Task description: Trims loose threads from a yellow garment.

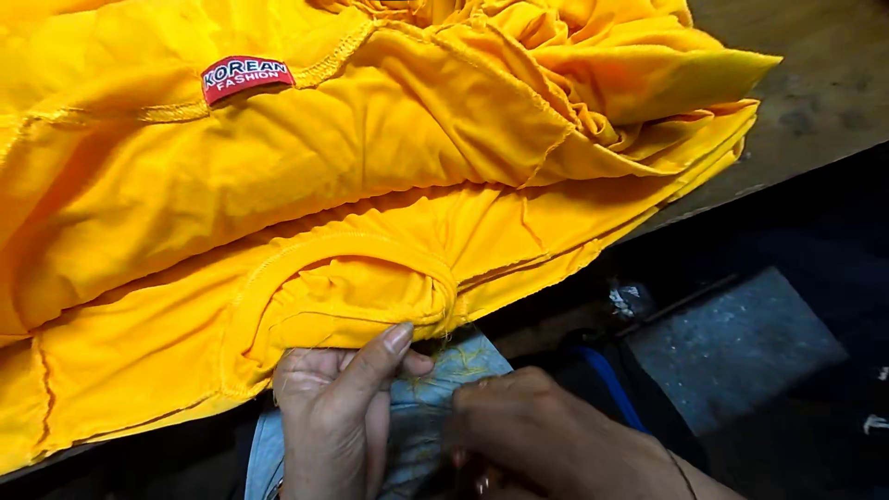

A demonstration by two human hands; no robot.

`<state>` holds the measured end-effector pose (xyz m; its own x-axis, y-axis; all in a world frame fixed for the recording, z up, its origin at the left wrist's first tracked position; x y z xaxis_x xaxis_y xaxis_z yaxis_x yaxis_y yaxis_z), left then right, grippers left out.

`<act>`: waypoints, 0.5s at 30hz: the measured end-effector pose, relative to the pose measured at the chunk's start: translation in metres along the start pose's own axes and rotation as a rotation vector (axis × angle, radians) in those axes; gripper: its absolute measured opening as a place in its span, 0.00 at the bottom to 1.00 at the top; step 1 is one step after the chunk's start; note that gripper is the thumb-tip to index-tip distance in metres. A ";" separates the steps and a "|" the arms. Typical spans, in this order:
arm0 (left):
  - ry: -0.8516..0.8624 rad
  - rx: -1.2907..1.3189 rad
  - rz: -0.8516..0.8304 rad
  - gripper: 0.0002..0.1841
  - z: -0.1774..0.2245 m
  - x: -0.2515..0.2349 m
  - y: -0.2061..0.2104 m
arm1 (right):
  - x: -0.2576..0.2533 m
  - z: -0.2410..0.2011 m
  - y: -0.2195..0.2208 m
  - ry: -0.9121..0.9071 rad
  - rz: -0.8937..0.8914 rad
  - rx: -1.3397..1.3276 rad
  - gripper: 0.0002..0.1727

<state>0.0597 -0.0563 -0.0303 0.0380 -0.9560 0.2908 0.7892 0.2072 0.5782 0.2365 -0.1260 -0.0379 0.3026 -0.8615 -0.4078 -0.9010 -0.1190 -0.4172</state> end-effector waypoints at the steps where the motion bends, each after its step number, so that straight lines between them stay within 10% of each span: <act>1: -0.002 -0.002 0.001 0.08 0.000 0.000 0.000 | -0.002 -0.001 -0.006 0.019 0.106 0.064 0.19; 6: 0.057 -0.053 -0.039 0.03 0.000 -0.001 0.002 | -0.016 0.003 -0.033 -0.034 0.451 0.572 0.24; 15: -0.039 0.004 -0.041 0.03 0.001 -0.001 0.004 | -0.019 0.012 -0.030 -0.163 0.503 0.804 0.21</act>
<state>0.0620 -0.0544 -0.0272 -0.0183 -0.9549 0.2965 0.7874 0.1690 0.5928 0.2618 -0.1002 -0.0270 0.0333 -0.6329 -0.7735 -0.4733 0.6716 -0.5700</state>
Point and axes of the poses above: each hand's wrist, its own x-axis away from the middle knuckle, its own y-axis out of the palm, z = x × y, the point moved 1 cm from there along -x, towards the middle knuckle, and after that the axes turned 13 degrees about z, right-handed, at the moved point
